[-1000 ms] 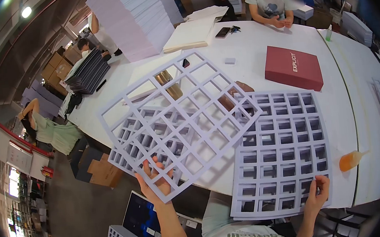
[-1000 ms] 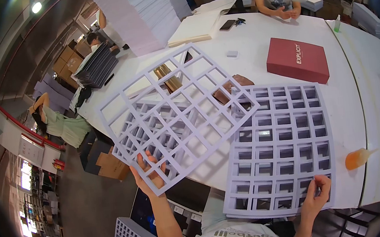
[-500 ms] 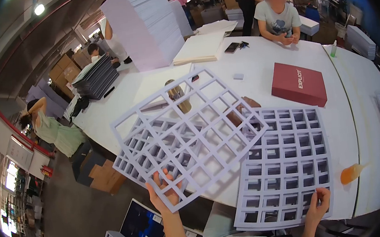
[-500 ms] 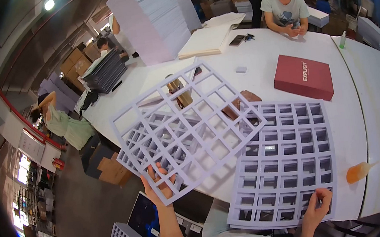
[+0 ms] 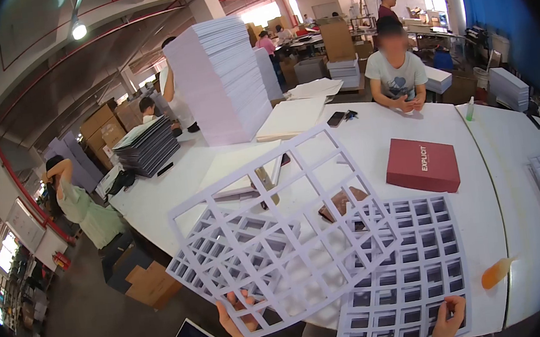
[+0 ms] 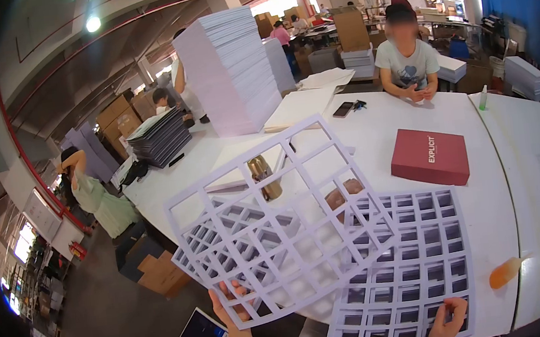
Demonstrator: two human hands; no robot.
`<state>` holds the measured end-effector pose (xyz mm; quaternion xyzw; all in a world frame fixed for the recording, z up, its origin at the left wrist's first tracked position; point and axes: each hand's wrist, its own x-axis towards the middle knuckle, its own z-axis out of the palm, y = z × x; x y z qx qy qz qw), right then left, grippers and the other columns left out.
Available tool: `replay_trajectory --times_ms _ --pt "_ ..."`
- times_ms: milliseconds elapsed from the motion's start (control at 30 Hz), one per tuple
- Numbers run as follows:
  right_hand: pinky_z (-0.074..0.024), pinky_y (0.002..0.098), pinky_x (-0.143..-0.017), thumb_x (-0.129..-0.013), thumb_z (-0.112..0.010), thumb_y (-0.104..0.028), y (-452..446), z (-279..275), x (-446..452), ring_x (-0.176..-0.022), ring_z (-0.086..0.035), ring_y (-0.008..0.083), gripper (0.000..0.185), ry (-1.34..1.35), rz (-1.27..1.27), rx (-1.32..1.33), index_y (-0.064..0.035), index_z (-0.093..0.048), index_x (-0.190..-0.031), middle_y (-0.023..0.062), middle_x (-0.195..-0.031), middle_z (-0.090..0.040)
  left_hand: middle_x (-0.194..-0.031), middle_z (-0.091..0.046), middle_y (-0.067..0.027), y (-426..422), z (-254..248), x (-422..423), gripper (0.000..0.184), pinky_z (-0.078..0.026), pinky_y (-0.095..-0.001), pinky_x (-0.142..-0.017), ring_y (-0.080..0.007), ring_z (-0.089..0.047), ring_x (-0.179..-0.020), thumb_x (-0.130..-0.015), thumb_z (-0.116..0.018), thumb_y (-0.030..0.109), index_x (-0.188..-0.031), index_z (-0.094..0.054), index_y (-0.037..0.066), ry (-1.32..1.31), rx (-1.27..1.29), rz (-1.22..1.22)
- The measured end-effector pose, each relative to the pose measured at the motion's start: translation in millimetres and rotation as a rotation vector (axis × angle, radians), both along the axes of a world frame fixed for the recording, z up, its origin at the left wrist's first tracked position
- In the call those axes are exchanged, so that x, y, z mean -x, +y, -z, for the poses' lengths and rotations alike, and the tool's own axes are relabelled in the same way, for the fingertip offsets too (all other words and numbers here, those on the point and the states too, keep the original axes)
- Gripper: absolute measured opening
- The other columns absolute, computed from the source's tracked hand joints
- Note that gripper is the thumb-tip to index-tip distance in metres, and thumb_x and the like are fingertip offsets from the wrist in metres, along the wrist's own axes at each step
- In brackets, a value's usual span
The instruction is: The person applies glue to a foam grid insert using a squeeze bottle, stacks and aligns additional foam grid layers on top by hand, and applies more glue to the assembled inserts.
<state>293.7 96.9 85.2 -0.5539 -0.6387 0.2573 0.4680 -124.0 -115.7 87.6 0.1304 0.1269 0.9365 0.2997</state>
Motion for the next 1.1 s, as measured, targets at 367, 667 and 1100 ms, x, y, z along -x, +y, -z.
replay_trajectory --times_ms 367,667,1100 --pt "-0.0441 0.0322 -0.084 -0.081 -0.058 0.005 5 -29 15 -0.092 -0.056 0.0231 0.016 0.111 -0.064 -0.088 0.0003 -0.060 -0.096 0.0119 -0.096 -0.056 -0.116 -0.055 -0.0248 -13 32 17 0.060 -0.059 -0.0544 -0.067 -0.0370 -0.059 -0.097 -0.098 -0.041 0.052 -0.120 -0.060 -0.001 0.094 -0.109 0.152" --pt "-0.0451 0.0316 -0.091 -0.092 -0.058 -0.009 53 -49 37 -0.114 -0.054 0.0201 0.039 0.249 -0.400 0.153 -0.0014 -0.052 -0.130 0.0113 -0.127 -0.055 -0.091 -0.063 -0.0207 -13 36 1 0.046 -0.047 -0.0424 -0.058 -0.0300 -0.059 -0.077 -0.094 -0.050 0.045 -0.102 -0.063 0.002 -0.143 0.042 0.151" --pt "-0.0359 0.0180 -0.046 -0.095 -0.055 -0.013 36 -65 43 -0.054 -0.045 0.0045 0.031 0.630 -0.310 0.462 -0.0013 -0.053 -0.123 0.0010 -0.081 -0.055 -0.149 -0.025 -0.0298 14 -18 -19 0.097 -0.043 -0.0651 -0.095 -0.0445 -0.034 -0.134 -0.088 -0.039 0.071 -0.147 -0.021 -0.004 -0.252 -0.187 0.470"
